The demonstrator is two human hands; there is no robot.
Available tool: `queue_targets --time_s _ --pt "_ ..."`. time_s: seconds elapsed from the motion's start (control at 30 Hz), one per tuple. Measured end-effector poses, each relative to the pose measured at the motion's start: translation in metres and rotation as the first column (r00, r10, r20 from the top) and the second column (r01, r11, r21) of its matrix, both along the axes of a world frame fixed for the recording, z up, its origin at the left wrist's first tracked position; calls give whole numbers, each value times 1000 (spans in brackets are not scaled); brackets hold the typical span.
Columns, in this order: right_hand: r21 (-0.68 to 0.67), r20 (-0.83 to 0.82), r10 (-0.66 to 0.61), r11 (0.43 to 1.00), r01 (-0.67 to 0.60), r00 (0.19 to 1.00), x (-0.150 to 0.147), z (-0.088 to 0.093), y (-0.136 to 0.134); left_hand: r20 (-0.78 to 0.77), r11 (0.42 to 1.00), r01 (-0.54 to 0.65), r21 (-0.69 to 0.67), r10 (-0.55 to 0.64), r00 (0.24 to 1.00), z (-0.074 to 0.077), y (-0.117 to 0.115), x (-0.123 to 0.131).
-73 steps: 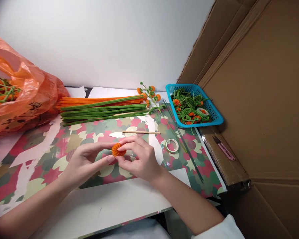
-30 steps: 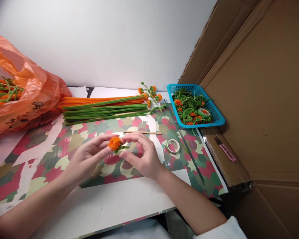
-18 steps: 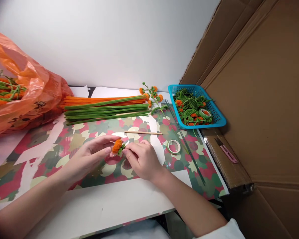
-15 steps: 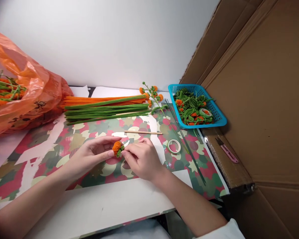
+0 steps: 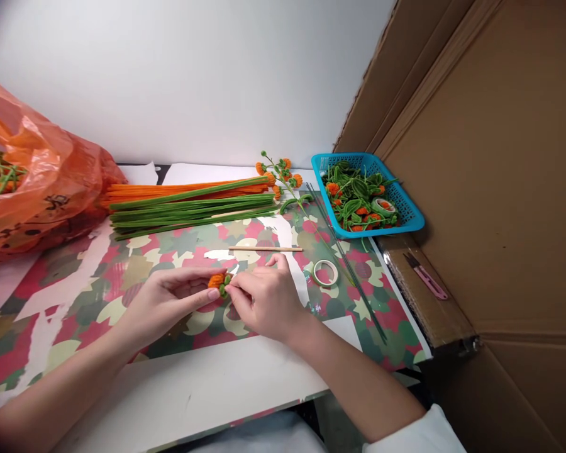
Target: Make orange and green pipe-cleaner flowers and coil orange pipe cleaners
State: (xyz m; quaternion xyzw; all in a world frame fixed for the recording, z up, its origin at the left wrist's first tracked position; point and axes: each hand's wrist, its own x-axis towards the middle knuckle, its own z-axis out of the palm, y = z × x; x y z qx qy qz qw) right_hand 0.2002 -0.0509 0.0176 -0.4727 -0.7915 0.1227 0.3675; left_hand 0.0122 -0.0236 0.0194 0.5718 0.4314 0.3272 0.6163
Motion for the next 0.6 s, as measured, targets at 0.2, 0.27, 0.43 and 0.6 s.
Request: queue_targets --time_s 0.2,0.27,0.43,0.6 --pt "-49 -69 -15 999 12 998 -1 0 -1 -11 993 3 120 -2 1000 -1 -2 1" --pt "-101 -89 -18 995 9 996 0 1 -1 -22 993 -7 116 9 1000 -1 -2 1" --pt "-280 -183 3 959 -55 983 3 8 1 -3 999 -41 3 41 999 -2 -1 -1" --pt "-453 -330 -43 884 -118 943 4 13 1 20 1000 -18 11 18 1000 -4 0 -3"
